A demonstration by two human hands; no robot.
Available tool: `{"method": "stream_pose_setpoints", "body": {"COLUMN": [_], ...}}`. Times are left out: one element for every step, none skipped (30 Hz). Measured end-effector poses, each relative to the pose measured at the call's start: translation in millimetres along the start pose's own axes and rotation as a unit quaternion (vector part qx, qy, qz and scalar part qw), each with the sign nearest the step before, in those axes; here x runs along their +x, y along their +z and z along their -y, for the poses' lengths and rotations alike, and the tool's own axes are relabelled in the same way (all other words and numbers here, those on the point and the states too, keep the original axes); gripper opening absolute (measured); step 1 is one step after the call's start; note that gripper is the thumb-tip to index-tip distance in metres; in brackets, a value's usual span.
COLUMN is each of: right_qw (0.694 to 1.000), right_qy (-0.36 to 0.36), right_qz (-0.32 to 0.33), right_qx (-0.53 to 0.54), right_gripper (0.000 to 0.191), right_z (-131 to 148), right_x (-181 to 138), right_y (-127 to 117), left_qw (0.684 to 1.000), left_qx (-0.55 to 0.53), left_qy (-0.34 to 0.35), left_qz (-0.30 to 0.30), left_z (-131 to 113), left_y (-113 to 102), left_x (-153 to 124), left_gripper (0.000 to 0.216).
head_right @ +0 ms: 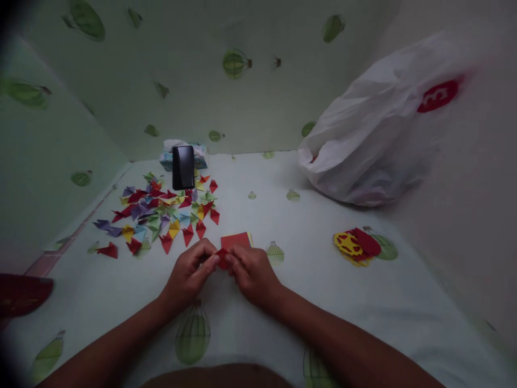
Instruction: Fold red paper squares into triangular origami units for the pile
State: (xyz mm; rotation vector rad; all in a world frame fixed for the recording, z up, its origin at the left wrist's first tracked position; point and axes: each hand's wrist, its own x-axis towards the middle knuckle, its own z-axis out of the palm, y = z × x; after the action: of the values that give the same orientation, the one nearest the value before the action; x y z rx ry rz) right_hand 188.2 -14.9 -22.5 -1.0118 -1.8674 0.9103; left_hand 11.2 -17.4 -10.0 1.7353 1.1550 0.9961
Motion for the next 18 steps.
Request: {"method": "stream_pose_setpoints", "body": {"right_qw": [1.0, 0.999, 0.998, 0.997, 0.996, 0.996, 0.996, 0.996, 0.995, 0.995, 0.994, 0.993, 0.992, 0.99, 0.989, 0.987, 0.985, 0.983], "right_qy": [-0.009, -0.025, -0.038, -0.05, -0.058, -0.062, -0.058, -0.058, -0.058, -0.063, -0.072, -0.083, -0.095, -0.107, -0.115, -0.12, -0.124, -0.125], "right_qz": [-0.004, -0.01, -0.013, -0.014, -0.006, -0.001, 0.001, -0.004, -0.004, -0.007, -0.009, -0.015, -0.018, -0.022, -0.023, -0.034, -0.053, -0.072], "right_qx": [-0.011, -0.025, -0.043, -0.055, -0.064, -0.068, -0.07, -0.073, -0.077, -0.078, -0.08, -0.081, -0.084, -0.088, -0.092, -0.097, -0.105, -0.112], "right_gripper": [0.032, 0.031, 0.032, 0.033, 0.031, 0.031, 0.031, 0.032, 0.03, 0.03, 0.029, 0.028, 0.028, 0.029, 0.029, 0.029, 0.029, 0.029], "right_z": [-0.2, -0.4, -0.6, -1.0, -1.4, -1.8, -2.2, -2.5, -2.6, -2.7, -2.7, -2.5, -2.4, -2.1, -1.8, -1.6, -1.3, -1.0], "right_x": [-0.5, -1.1, -1.8, -2.5, -3.1, -3.7, -4.1, -4.3, -4.5, -4.6, -4.6, -4.7, -4.9, -5.0, -5.1, -5.2, -5.1, -5.1], "right_y": [0.5, 0.9, 1.3, 1.5, 1.7, 1.8, 2.0, 2.2, 2.5, 2.8, 3.1, 3.5, 3.8, 4.2, 4.5, 4.7, 4.8, 4.8], "left_qw": [1.0, 1.0, 0.999, 0.998, 0.998, 0.998, 0.997, 0.997, 0.997, 0.998, 0.998, 0.998, 0.999, 0.999, 0.999, 0.999, 0.999, 0.999], "left_qx": [0.001, -0.002, -0.007, -0.011, -0.01, -0.011, -0.01, -0.008, -0.005, 0.004, 0.015, 0.023, 0.027, 0.028, 0.026, 0.026, 0.029, 0.035], "left_qy": [0.004, 0.003, -0.002, -0.008, -0.01, -0.008, -0.002, 0.005, 0.012, 0.016, 0.017, 0.017, 0.018, 0.022, 0.023, 0.025, 0.026, 0.03], "left_qz": [0.012, 0.027, 0.041, 0.054, 0.062, 0.069, 0.073, 0.076, 0.076, 0.069, 0.055, 0.048, 0.038, 0.03, 0.029, 0.03, 0.025, 0.026], "left_z": [0.1, 0.2, 0.3, 0.5, 0.7, 1.0, 1.3, 1.6, 2.0, 2.4, 2.9, 3.6, 4.4, 5.3, 6.4, 7.5, 8.6, 9.5], "left_y": [-0.9, -1.9, -2.8, -3.7, -4.3, -4.7, -4.6, -4.3, -3.6, -2.7, -1.6, -0.5, 0.4, 1.0, 1.4, 1.4, 1.2, 0.9], "left_x": [0.6, 1.3, 2.0, 2.6, 3.1, 3.2, 3.1, 2.6, 1.8, 0.7, -0.5, -1.6, -2.6, -3.3, -3.7, -3.8, -3.6, -3.2], "left_gripper": [0.021, 0.02, 0.02, 0.02, 0.021, 0.022, 0.023, 0.023, 0.024, 0.025, 0.026, 0.025, 0.026, 0.027, 0.028, 0.029, 0.031, 0.033]}}
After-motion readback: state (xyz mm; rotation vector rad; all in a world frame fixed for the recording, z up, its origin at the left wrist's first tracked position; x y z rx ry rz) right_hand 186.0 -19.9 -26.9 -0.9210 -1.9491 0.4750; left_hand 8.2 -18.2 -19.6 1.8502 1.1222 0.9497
